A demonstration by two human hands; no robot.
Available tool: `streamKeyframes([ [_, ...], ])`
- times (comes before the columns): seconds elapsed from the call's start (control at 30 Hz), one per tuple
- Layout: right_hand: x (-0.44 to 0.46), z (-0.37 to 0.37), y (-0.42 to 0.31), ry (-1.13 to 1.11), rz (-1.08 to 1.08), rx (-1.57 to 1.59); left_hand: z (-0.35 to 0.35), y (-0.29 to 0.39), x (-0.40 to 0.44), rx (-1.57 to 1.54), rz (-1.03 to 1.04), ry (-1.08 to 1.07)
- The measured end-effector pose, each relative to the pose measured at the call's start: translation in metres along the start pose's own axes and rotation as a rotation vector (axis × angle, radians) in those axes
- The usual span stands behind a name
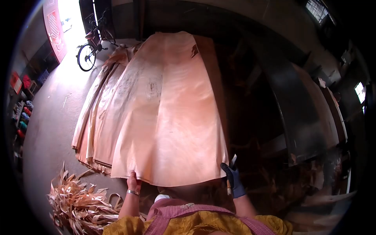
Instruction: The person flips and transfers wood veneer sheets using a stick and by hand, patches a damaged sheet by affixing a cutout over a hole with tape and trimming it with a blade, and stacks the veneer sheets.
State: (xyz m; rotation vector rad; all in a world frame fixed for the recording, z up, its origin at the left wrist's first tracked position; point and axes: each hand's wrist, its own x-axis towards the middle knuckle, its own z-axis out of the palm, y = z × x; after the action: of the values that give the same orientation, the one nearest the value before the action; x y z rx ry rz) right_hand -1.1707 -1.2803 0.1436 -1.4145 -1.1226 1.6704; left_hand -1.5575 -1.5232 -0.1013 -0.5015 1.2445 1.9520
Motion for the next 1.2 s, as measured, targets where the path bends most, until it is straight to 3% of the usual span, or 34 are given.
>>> streamKeyframes([
  [0.13, -0.030, -0.104, -0.016, 0.020, 0.020, 0.055, 0.033, -0.083, -0.058, 0.028, -0.006, -0.017],
  [0.2, -0.011, -0.195, 0.031, -0.003, 0.024, 0.047, 0.055, -0.125, -0.092, 0.090, -0.028, -0.003],
  [0.3, -0.032, -0.270, -0.004, 0.125, -0.458, -0.105, 0.100, -0.188, -0.149, 0.157, -0.050, -0.019],
  [0.37, -0.033, -0.340, -0.017, 0.113, -0.397, -0.179, 0.131, -0.229, -0.175, 0.239, -0.034, -0.012],
  [0.43, -0.020, -0.404, -0.019, 0.134, -0.265, -0.035, 0.170, -0.262, -0.201, 0.239, -0.079, -0.055],
  [0.53, -0.020, -0.471, -0.055, 0.192, -0.401, -0.071, 0.220, -0.316, -0.213, 0.266, -0.128, -0.147],
  [0.67, 0.019, -0.583, -0.078, 0.234, -0.377, -0.010, 0.297, -0.381, -0.234, 0.255, -0.132, -0.260],
  [0.7, 0.027, -0.604, -0.094, 0.251, -0.470, 0.012, 0.318, -0.400, -0.238, 0.209, -0.114, -0.267],
  [0.73, 0.026, -0.631, -0.127, 0.292, -0.105, -0.055, 0.347, -0.424, -0.243, 0.164, -0.099, -0.272],
  [0.77, 0.043, -0.659, -0.126, 0.272, -0.329, -0.003, 0.368, -0.443, -0.249, 0.120, -0.084, -0.279],
  [0.87, 0.063, -0.723, -0.192, 0.435, -0.160, -0.094, 0.431, -0.521, -0.232, 0.068, -0.057, -0.386],
  [1.0, 0.112, -0.825, -0.241, 0.410, -0.529, -0.316, 0.532, -0.578, -0.318, 0.090, -0.114, -0.387],
  [1.03, 0.125, -0.866, -0.254, 0.482, -0.181, -0.379, 0.555, -0.589, -0.333, 0.095, -0.122, -0.390],
  [1.1, 0.156, -0.928, -0.266, 0.504, -0.390, -0.533, 0.595, -0.615, -0.358, 0.164, -0.147, -0.399],
  [1.2, 0.170, -0.981, -0.290, 0.575, -0.281, -0.501, 0.649, -0.649, -0.409, 0.193, -0.144, -0.309],
])
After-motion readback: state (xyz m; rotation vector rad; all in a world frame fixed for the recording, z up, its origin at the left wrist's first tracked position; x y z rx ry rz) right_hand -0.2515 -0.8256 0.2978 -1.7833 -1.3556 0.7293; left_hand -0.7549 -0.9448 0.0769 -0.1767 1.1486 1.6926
